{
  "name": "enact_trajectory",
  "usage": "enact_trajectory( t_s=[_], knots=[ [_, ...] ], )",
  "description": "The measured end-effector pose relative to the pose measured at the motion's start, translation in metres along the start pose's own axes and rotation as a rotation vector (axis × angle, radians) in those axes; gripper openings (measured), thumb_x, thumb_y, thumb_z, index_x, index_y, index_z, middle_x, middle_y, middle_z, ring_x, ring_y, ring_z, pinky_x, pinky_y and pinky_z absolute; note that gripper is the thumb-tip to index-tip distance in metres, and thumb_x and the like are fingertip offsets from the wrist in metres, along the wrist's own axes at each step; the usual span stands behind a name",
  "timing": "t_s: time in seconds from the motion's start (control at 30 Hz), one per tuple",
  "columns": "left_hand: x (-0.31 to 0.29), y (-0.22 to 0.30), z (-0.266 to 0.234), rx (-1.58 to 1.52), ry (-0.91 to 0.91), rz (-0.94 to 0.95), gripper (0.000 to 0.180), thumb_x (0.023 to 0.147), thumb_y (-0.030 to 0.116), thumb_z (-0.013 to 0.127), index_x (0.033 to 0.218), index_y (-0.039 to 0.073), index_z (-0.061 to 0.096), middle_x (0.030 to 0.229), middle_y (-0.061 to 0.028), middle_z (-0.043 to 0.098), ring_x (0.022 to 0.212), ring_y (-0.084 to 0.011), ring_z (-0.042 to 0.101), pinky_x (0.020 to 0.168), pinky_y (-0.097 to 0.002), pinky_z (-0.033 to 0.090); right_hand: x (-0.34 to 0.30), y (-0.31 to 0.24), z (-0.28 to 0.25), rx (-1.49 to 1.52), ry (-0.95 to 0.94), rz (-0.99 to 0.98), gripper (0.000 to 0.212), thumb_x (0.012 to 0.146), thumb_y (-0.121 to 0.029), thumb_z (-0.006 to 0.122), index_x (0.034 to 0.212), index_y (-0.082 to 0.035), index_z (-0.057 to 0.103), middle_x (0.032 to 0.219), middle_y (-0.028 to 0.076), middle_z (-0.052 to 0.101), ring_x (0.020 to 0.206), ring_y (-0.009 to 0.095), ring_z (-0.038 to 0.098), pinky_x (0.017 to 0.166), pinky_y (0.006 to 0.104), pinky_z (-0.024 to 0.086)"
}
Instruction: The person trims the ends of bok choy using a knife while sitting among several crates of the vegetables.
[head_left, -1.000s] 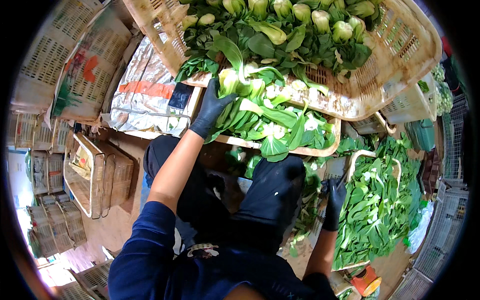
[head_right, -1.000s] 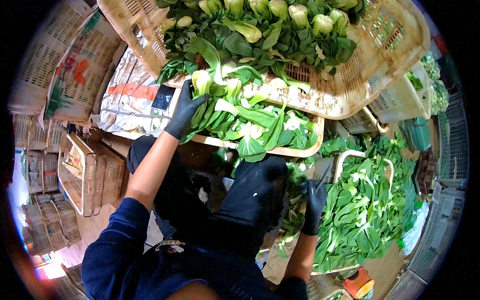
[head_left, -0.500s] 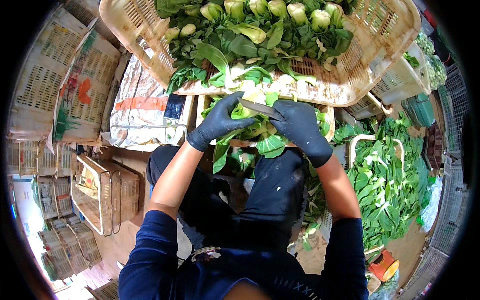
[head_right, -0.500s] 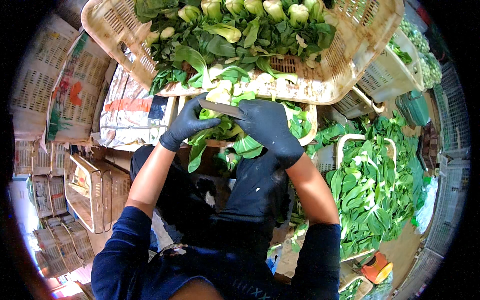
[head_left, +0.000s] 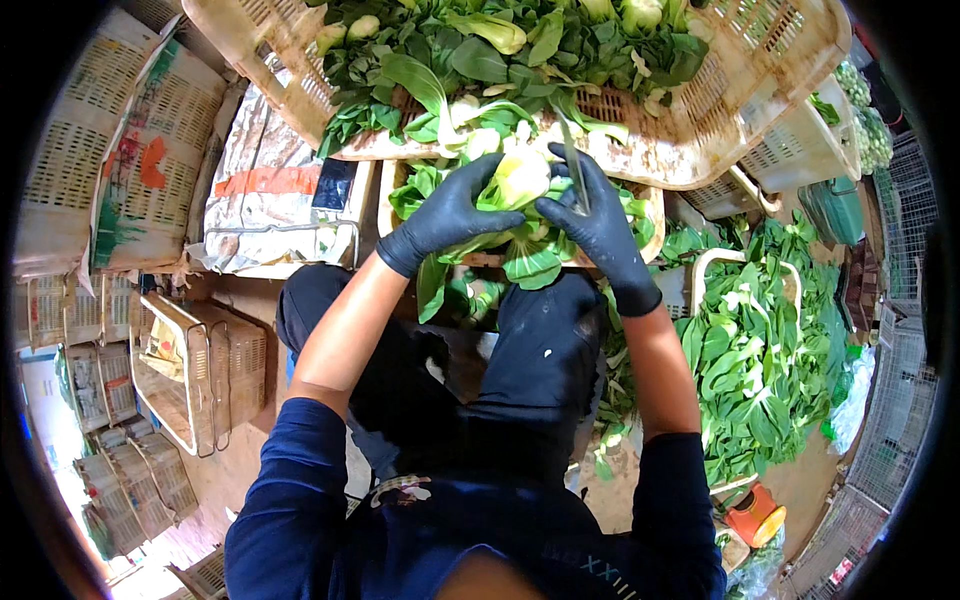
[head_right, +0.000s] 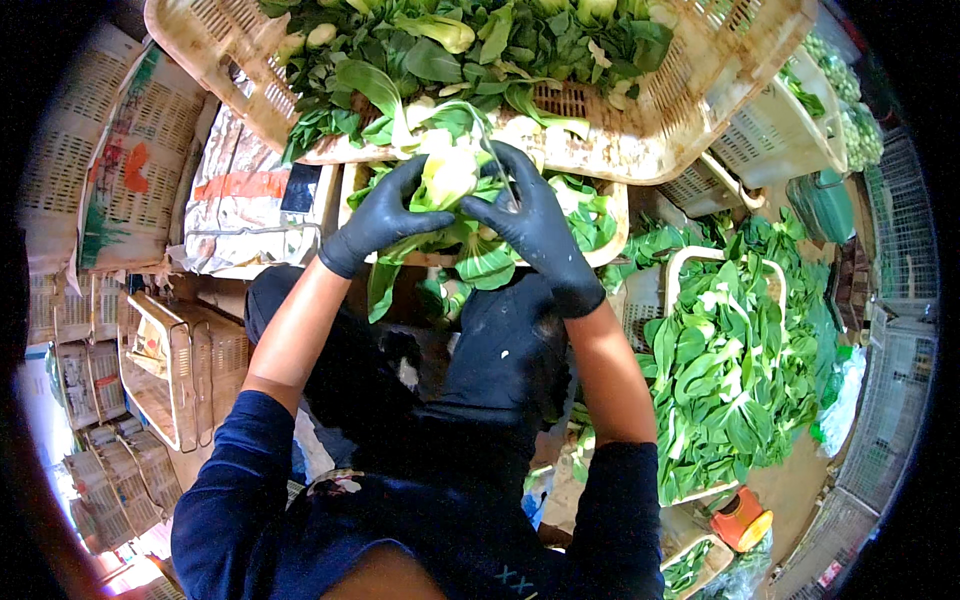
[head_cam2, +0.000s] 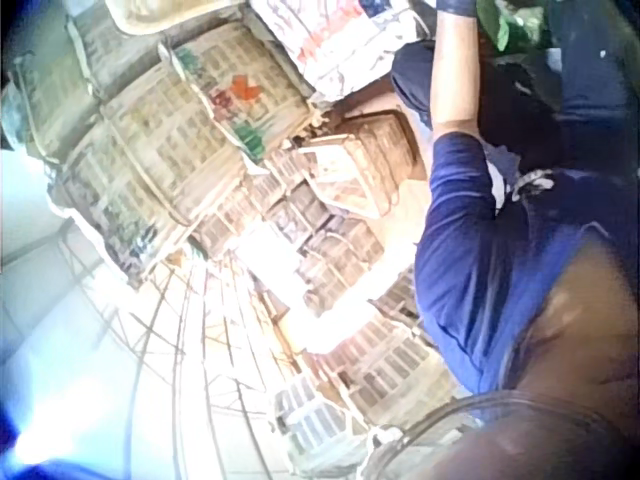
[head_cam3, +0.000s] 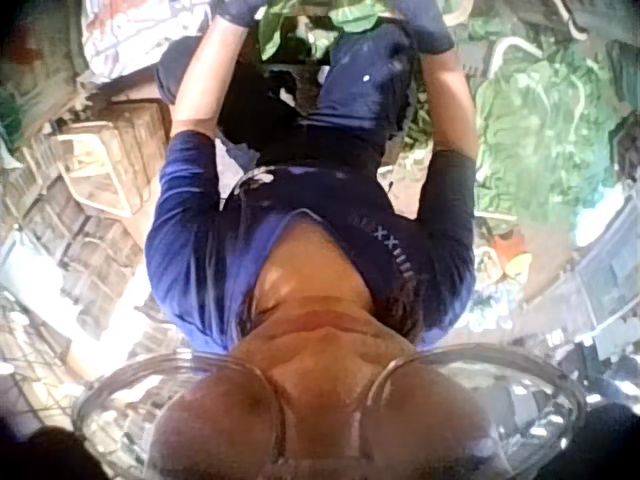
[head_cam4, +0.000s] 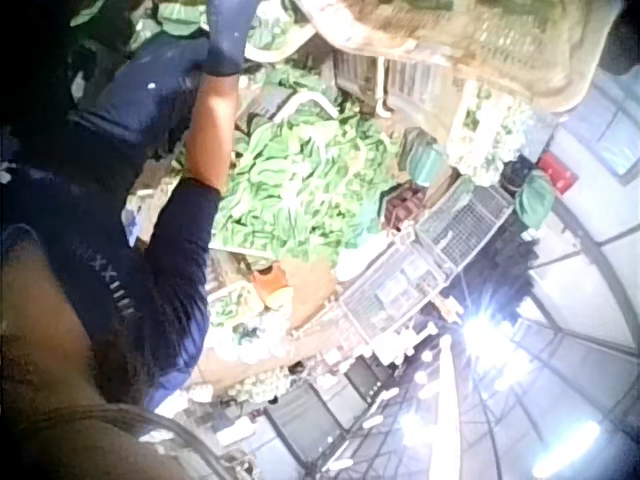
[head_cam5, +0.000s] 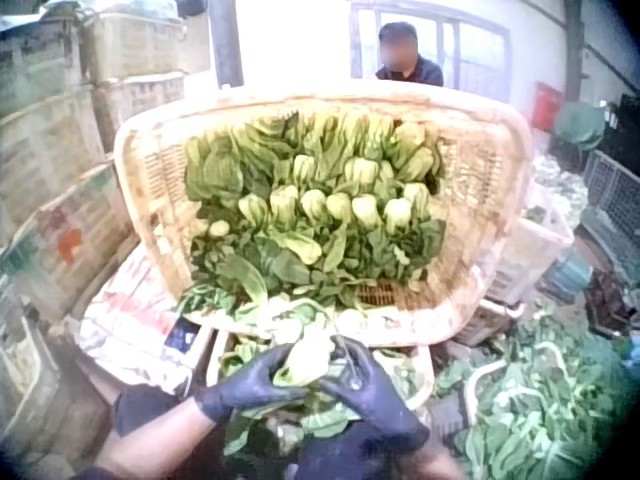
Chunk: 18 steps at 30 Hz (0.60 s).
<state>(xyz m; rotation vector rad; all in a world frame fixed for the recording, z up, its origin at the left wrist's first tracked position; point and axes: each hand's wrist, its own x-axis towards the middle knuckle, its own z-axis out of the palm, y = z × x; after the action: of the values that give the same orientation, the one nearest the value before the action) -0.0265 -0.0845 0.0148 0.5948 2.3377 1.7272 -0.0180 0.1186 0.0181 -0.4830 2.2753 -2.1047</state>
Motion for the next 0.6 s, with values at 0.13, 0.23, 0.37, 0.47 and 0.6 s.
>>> enact_trajectory(
  t_s=[0.13,0.23,0.37,0.47,0.6],
  knots=[
    [0.007,0.003,-0.002,-0.107,-0.100,-0.048,0.082,0.065,0.028,0.079,0.125,-0.006,0.034,0.123,-0.0201,0.046,0.115,-0.0251,0.046,0.097,-0.0335,0.035,0.004,0.010,-0.008,0.096,-0.152,0.104,0.057,0.071,-0.023,0.074,0.117,-0.002,0.048,0.105,0.008,0.057,0.100,0.017,0.053,0.088,0.0296,0.040],
    [0.015,-0.008,0.000,0.572,0.307,0.113,0.081,0.065,0.039,0.076,0.122,-0.004,0.038,0.120,-0.0235,0.047,0.110,-0.0341,0.048,0.093,-0.0378,0.039,0.014,0.017,-0.005,-0.001,0.092,0.064,0.052,0.066,-0.028,0.078,0.099,0.001,0.050,0.086,0.007,0.056,0.078,0.014,0.053,0.070,0.0280,0.045],
    [0.016,0.001,0.017,0.688,0.290,0.233,0.058,0.068,0.033,0.075,0.113,0.004,0.053,0.110,-0.0168,0.056,0.100,-0.0310,0.055,0.088,-0.0370,0.043,0.021,0.026,-0.004,-0.022,0.244,0.203,0.050,0.067,-0.029,0.078,0.092,0.002,0.048,0.078,0.007,0.055,0.066,0.012,0.052,0.055,0.0250,0.044],
    [0.022,0.008,0.031,0.484,0.195,-0.094,0.060,0.070,0.031,0.075,0.114,-0.002,0.051,0.111,-0.0184,0.057,0.100,-0.0290,0.056,0.087,-0.0353,0.044,0.019,0.016,0.008,0.047,0.232,0.139,0.052,0.068,-0.025,0.078,0.097,0.003,0.047,0.081,0.007,0.055,0.069,0.013,0.053,0.058,0.0257,0.046],
    [0.021,0.005,0.014,0.195,0.068,-0.072,0.065,0.071,0.030,0.075,0.117,-0.008,0.048,0.109,-0.0157,0.058,0.100,-0.0192,0.055,0.088,-0.0322,0.043,0.019,0.021,-0.005,0.034,0.145,0.031,0.059,0.066,-0.021,0.079,0.108,0.003,0.046,0.090,0.008,0.057,0.084,0.014,0.055,0.074,0.0259,0.046]
  ],
)
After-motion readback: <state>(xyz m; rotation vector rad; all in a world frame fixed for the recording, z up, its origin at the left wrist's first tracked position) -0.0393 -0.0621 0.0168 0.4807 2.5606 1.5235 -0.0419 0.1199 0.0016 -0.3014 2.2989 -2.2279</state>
